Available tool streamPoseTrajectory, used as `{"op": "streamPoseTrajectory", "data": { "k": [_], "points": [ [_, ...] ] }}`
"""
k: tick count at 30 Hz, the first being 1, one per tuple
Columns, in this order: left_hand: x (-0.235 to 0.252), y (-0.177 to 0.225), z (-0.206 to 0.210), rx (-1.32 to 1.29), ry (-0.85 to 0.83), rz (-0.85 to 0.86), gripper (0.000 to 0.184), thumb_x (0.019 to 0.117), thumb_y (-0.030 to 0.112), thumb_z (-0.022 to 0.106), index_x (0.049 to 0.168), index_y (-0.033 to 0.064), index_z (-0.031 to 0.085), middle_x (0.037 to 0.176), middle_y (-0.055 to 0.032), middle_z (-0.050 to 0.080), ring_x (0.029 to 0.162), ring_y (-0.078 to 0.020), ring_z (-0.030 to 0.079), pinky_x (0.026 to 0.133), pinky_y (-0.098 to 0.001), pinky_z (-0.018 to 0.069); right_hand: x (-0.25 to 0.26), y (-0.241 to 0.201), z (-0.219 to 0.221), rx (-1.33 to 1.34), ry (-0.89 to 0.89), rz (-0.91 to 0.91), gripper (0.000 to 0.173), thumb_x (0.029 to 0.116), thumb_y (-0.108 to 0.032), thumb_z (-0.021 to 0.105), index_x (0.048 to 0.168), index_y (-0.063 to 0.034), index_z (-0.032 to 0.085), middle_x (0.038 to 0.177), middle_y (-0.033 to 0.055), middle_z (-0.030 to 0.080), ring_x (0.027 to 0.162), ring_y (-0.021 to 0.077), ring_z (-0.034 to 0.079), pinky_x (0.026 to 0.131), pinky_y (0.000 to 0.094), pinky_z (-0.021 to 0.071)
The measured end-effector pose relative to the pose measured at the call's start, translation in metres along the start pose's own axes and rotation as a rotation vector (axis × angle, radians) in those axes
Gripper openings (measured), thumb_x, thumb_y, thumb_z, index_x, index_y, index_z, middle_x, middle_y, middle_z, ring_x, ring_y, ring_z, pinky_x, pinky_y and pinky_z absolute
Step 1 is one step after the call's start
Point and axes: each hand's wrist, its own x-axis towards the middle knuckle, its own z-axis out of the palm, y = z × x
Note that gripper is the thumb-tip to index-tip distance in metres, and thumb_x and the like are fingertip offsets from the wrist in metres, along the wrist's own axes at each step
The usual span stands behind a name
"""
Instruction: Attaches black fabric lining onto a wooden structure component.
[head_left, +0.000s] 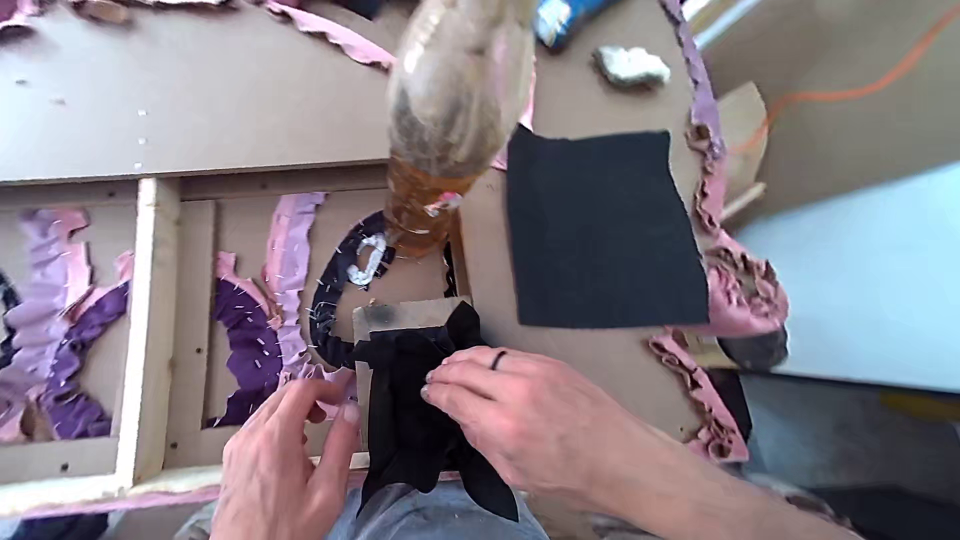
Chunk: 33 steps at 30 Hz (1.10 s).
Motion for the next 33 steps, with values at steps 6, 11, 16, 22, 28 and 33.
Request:
{"op": "streamPoseTrajectory", "data": {
  "k": [6,11,16,22,28,33],
  "points": [
    [0.007,0.009,0.042,0.047,-0.091,-0.193,0.042,0.0959,0.053,0.054,0.099,0.0162,0.073,0.071,0.0017,0.068,0.066,-0.0193,0.069,0.061,-0.0508,0.0568,0.018,0.015,0.026,-0.116,-0.254,-0.287,0.016,0.0965,-0.015,0.058,0.105,-0.0179,0.07,0.123,0.0062,0.071,0.112,0.024,0.069,0.088,0.0396,0.0594],
    [-0.002,0.031,0.06,0.073,0.096,-0.291,0.022,0.0935,0.037,0.066,0.092,0.0154,0.071,0.065,0.0027,0.062,0.061,-0.0174,0.064,0.059,-0.0451,0.0553,0.017,0.026,0.03,-0.146,-0.344,-0.418,0.011,0.0957,-0.012,0.057,0.097,-0.0112,0.068,0.124,0.0077,0.07,0.115,0.0256,0.067,0.087,0.0409,0.0588],
    [-0.005,0.056,0.082,0.229,0.317,-0.203,0.014,0.0931,0.023,0.064,0.086,0.0147,0.073,0.073,0.0026,0.068,0.07,-0.0146,0.068,0.063,-0.0381,0.0586,0.014,0.035,0.036,-0.107,-0.355,-0.449,0.015,0.0958,-0.01,0.055,0.097,-0.0057,0.069,0.123,0.0119,0.07,0.113,0.0312,0.067,0.081,0.0445,0.0588],
    [-0.014,0.064,0.096,0.38,0.382,-0.044,0.024,0.0985,0.02,0.055,0.087,0.011,0.073,0.076,-0.0011,0.067,0.074,-0.0179,0.068,0.063,-0.0334,0.0573,0.018,0.031,0.035,-0.058,-0.439,-0.399,0.022,0.0985,-0.01,0.048,0.103,-0.0007,0.068,0.121,0.0177,0.068,0.104,0.0347,0.067,0.074,0.0464,0.0537],
    [-0.027,0.069,0.097,0.267,0.496,-0.304,0.025,0.0978,0.026,0.057,0.096,0.0102,0.077,0.079,0.0019,0.071,0.07,-0.0101,0.068,0.064,-0.031,0.0591,0.021,0.022,0.035,-0.028,-0.537,-0.313,0.023,0.0984,-0.005,0.046,0.106,0.0032,0.066,0.131,0.0203,0.064,0.114,0.0367,0.064,0.081,0.0492,0.0529],
    [-0.034,0.077,0.08,0.202,0.466,-0.41,0.043,0.0974,0.042,0.049,0.11,0.0083,0.073,0.085,0.0019,0.069,0.072,-0.0096,0.065,0.062,-0.0307,0.0558,0.032,0.007,0.031,-0.061,-0.667,-0.275,0.026,0.1013,-0.003,0.044,0.116,0.008,0.062,0.138,0.0264,0.057,0.122,0.0412,0.059,0.092,0.0521,0.0507]
  ]
}}
